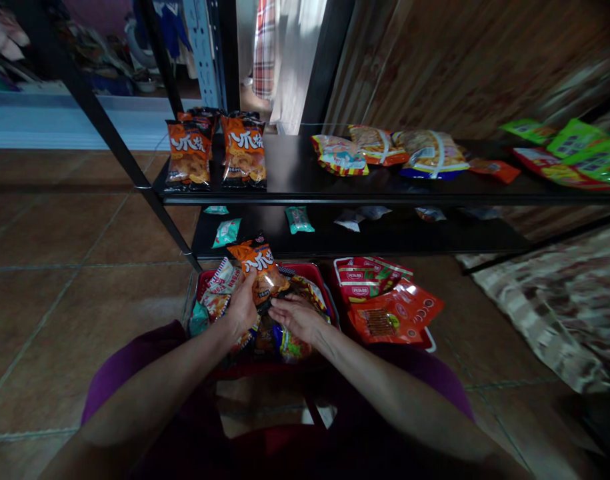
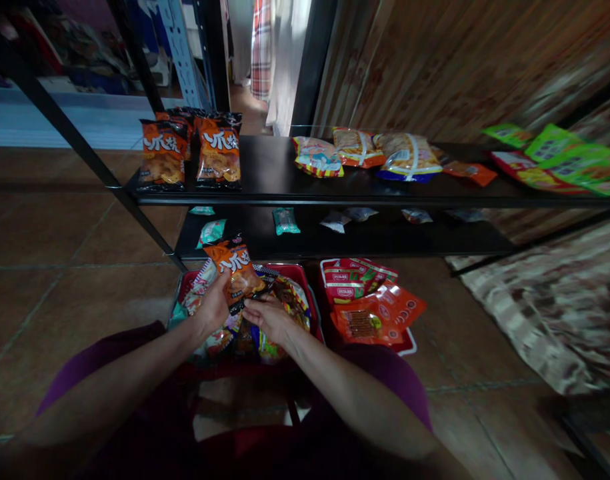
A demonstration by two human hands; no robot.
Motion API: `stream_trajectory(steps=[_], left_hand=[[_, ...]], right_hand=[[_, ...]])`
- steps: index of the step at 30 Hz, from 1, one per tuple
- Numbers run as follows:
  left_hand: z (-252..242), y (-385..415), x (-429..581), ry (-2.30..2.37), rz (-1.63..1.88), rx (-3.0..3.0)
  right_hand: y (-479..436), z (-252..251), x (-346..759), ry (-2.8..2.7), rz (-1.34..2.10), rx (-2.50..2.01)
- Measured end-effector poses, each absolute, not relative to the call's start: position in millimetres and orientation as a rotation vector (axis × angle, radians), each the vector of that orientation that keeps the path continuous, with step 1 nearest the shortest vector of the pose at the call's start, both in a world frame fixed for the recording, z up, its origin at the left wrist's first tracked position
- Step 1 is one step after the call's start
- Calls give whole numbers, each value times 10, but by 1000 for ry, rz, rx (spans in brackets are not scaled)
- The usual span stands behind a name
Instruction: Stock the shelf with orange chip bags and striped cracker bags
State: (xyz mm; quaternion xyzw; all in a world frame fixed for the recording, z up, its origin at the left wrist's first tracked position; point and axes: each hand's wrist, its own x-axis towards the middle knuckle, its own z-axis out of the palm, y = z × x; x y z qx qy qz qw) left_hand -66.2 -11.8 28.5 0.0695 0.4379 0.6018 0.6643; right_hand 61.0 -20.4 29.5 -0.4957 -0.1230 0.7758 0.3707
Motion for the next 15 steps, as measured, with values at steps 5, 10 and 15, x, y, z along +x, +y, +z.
stream_trajectory(steps=[5,10,15], left_hand=[[317,-122,-727,1029,1326,77],[377,-109,-752,989,1248,37],[483,-124,-743,856,1200,163]], right_hand=[[-232,310,585,-473,1979,-1263],[-256,350,580,-509,1922,-1252],[-262,376,595,-518,1841,-1314]])
